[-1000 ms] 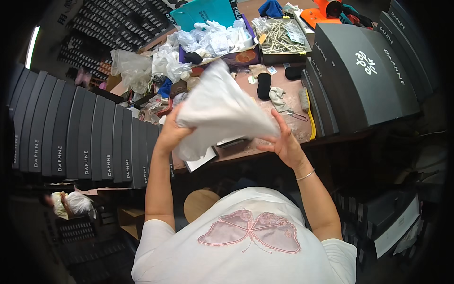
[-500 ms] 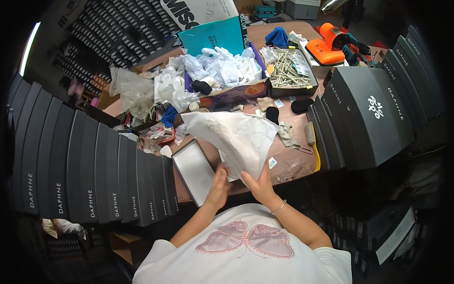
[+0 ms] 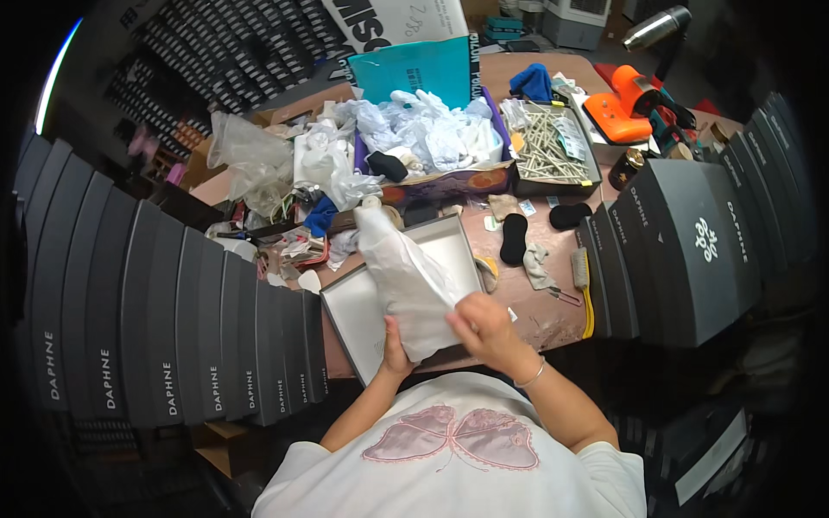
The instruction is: Inspecting, cleaning, and packing a pair of high-heeled shoes into a shoebox.
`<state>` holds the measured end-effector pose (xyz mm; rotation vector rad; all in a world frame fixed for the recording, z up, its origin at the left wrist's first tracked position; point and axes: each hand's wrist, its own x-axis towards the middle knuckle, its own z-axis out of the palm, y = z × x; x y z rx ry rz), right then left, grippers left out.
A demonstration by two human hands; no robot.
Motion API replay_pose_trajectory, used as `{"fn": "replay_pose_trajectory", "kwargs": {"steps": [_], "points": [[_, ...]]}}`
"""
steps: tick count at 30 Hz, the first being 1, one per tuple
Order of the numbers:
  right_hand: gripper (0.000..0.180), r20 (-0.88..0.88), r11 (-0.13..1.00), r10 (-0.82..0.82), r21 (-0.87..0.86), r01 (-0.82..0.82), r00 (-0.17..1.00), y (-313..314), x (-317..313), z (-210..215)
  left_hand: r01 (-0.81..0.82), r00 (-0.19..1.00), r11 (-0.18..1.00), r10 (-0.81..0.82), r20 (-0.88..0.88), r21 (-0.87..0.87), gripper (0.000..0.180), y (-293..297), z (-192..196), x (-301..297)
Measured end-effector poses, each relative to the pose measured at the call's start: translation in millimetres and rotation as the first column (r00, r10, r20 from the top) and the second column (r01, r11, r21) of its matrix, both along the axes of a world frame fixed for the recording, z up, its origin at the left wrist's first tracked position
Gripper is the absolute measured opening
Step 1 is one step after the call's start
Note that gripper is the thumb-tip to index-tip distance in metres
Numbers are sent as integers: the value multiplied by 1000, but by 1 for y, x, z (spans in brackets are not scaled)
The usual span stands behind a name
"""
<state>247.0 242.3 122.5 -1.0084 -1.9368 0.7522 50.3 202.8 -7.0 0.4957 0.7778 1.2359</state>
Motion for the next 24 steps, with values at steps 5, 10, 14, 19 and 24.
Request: {"fn": "replay_pose_trajectory", "kwargs": {"steps": [5, 10, 14, 19, 24], "points": [[24, 209, 688, 711, -405, -603, 671, -21, 6, -41, -147, 959, 987, 159, 235, -67, 68, 21, 35, 19], [42, -38, 962, 222, -154, -225, 974, 67, 40, 31, 22, 986, 996, -7, -165, 92, 65, 21, 20, 6], [30, 337, 857, 409, 176, -484, 848, 81, 30, 61, 203, 946, 971, -162, -281, 125, 67, 14, 29, 5], [17, 491, 772, 309, 371, -516, 815, 37, 33, 47, 232, 954, 968, -207, -217, 100, 70, 7, 23, 15], [18, 647, 811, 226, 289, -509, 728, 18, 47, 77, 251, 950, 965, -229, -212, 78, 73, -8, 20, 16]]}}
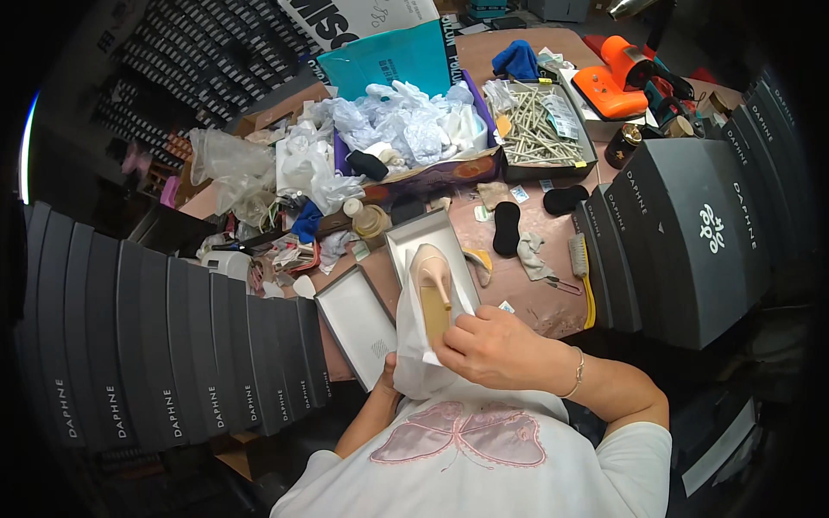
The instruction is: Inspecting, cleaning, and packing a pair of high-heeled shoes into a shoebox.
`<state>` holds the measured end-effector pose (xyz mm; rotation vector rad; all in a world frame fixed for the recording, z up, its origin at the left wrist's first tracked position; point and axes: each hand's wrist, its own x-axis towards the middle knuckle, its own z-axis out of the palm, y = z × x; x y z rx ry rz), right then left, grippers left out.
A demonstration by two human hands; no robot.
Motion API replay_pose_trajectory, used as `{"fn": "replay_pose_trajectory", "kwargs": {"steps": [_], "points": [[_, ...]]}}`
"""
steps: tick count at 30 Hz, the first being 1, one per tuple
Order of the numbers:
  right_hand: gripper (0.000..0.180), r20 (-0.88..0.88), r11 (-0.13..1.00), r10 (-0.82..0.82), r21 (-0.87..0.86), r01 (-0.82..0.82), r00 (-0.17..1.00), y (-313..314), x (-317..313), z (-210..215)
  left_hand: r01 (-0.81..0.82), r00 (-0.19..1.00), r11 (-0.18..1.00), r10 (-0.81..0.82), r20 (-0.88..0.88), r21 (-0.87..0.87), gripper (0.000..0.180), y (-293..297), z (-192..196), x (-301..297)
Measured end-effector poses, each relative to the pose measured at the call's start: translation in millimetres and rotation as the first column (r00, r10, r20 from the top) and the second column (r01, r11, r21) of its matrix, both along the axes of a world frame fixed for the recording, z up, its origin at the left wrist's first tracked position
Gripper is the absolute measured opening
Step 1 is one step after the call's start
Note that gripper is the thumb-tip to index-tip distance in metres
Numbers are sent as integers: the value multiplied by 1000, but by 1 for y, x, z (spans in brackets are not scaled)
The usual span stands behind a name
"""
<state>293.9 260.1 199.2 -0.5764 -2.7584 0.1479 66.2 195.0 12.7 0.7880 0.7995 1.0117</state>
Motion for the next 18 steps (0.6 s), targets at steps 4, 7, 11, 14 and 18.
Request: {"fn": "replay_pose_trajectory", "kwargs": {"steps": [4, 7, 11, 14, 18], "points": [[22, 136, 978, -49, -195, 75, 989, -11, 9, -2, 10, 1000, 1000, -10, 3, 4, 75, 1, 4, 3], [24, -19, 946, 112, -304, -113, 993, -29, -9, -25, 31, 1000, 999, -31, -2, 6, 77, 1, 6, 7], [25, -28, 930, 125, -345, -126, 992, -36, -22, -34, 40, 999, 999, -40, -10, 5, 79, -3, 6, 6], [24, -33, 939, 110, -325, -114, 993, -36, -22, -37, 46, 999, 999, -46, -13, 9, 81, -4, 6, 6], [26, -39, 938, 84, -333, -92, 996, -29, -17, -20, 66, 998, 998, -65, -17, 19, 84, -2, 7, 4]]}}
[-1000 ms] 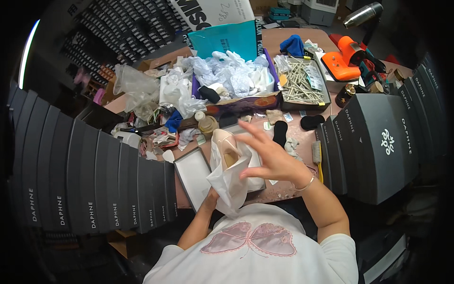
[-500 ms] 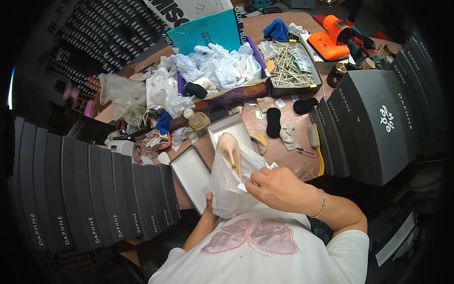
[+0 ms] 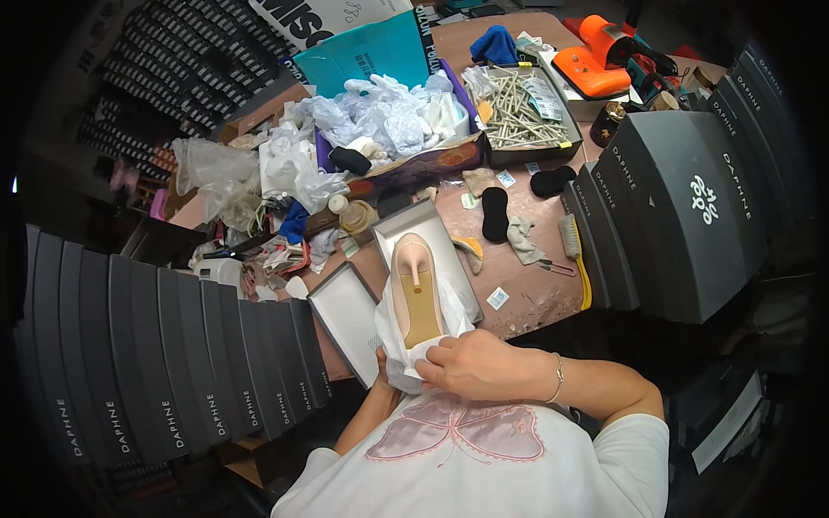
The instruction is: Inspecting, cleaning, and packing a pair of high-heeled shoes into a shoebox.
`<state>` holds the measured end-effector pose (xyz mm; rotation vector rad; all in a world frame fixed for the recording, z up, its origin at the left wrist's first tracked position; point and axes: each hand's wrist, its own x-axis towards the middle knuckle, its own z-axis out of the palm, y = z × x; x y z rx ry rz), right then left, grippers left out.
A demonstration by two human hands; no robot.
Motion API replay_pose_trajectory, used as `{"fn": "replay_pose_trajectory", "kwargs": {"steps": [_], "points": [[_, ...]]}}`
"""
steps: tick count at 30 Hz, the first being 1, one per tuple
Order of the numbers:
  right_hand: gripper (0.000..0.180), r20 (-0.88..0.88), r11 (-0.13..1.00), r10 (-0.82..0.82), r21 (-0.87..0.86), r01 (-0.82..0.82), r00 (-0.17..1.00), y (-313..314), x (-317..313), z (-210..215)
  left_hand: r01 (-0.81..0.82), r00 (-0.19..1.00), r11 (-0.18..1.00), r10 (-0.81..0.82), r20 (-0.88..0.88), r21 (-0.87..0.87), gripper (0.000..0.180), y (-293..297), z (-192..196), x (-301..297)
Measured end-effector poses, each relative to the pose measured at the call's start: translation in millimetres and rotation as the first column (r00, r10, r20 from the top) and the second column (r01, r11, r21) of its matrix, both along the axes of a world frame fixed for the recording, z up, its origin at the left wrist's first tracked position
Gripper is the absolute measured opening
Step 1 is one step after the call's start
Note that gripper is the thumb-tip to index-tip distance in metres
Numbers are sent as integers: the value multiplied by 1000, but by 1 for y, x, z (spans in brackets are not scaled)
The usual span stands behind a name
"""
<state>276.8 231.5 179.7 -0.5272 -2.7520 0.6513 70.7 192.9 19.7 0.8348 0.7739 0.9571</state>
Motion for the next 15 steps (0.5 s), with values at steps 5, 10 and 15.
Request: {"fn": "replay_pose_trajectory", "kwargs": {"steps": [5, 10, 15], "points": [[22, -256, 966, -209, 96, 240, 944, 36, 22, 40, 98, 989, 993, -90, -113, 70, 87, 6, 14, -19], [16, -452, 933, -361, -190, 307, 816, 78, 29, 23, 300, 847, 953, -245, -472, 44, 98, 24, 44, -46], [15, -454, 858, -299, -513, 28, 839, 58, 10, 2, -89, 996, 966, 92, 1, 241, 106, 43, 47, -18]]}}
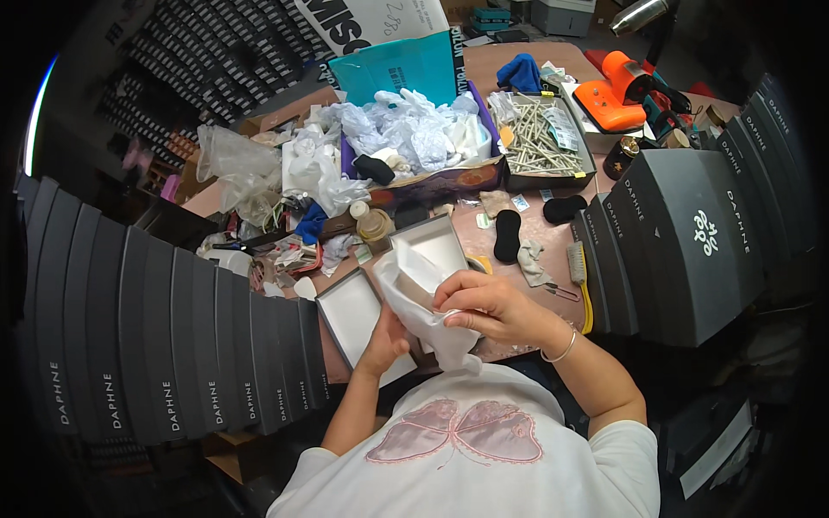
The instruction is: Inspecting, cleaning, and packing a pair of high-heeled shoes into a shoebox.
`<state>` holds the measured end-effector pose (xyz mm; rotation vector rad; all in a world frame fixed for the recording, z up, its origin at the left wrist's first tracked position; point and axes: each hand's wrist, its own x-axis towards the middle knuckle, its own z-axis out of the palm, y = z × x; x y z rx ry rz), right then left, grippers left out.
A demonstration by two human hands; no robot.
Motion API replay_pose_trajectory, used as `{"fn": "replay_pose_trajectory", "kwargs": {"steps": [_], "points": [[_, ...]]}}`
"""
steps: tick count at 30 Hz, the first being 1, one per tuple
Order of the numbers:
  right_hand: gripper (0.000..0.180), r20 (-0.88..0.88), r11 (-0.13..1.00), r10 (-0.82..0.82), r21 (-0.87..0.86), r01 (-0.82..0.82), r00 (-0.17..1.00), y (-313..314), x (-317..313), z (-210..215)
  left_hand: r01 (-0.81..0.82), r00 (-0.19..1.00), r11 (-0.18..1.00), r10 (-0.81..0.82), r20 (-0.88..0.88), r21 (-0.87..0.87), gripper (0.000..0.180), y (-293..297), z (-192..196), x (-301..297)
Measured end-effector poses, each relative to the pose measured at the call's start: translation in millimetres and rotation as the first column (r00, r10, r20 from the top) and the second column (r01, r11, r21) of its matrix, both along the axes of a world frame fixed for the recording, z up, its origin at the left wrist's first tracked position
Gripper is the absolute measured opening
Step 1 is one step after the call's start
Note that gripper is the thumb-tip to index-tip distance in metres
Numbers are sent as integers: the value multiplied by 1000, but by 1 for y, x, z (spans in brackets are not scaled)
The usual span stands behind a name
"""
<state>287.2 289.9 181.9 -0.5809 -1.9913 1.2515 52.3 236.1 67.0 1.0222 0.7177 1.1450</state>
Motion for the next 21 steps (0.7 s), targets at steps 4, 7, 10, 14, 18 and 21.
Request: {"fn": "replay_pose_trajectory", "kwargs": {"steps": [4, 7, 10, 14, 18, 21], "points": [[14, -71, 985, 63, -157, -74, 995, -2, 1, -11, 83, 981, 956, -29, 191, -281, 92, 11, -24, 6], [13, -156, 940, 141, -289, -182, 978, -2, 17, -9, 177, 892, 922, -3, 453, -344, 83, 0, -13, 5], [17, -232, 869, 131, -442, -224, 964, -8, 21, -12, 324, 935, 899, -257, 243, -296, 47, 6, 1, -1], [17, -164, 913, 2, -401, -68, 986, -6, 29, -21, -134, 955, 984, 159, -248, 115, 21, -1, 5, 6], [17, -35, 906, -354, -259, 334, 935, 1, 40, -34, -318, 713, 819, 539, -448, 478, 22, 0, 37, 6], [16, -34, 895, -352, -305, 326, 935, 4, 37, -31, -444, 811, 856, 510, -287, 265, 28, 4, 24, 8]]}}
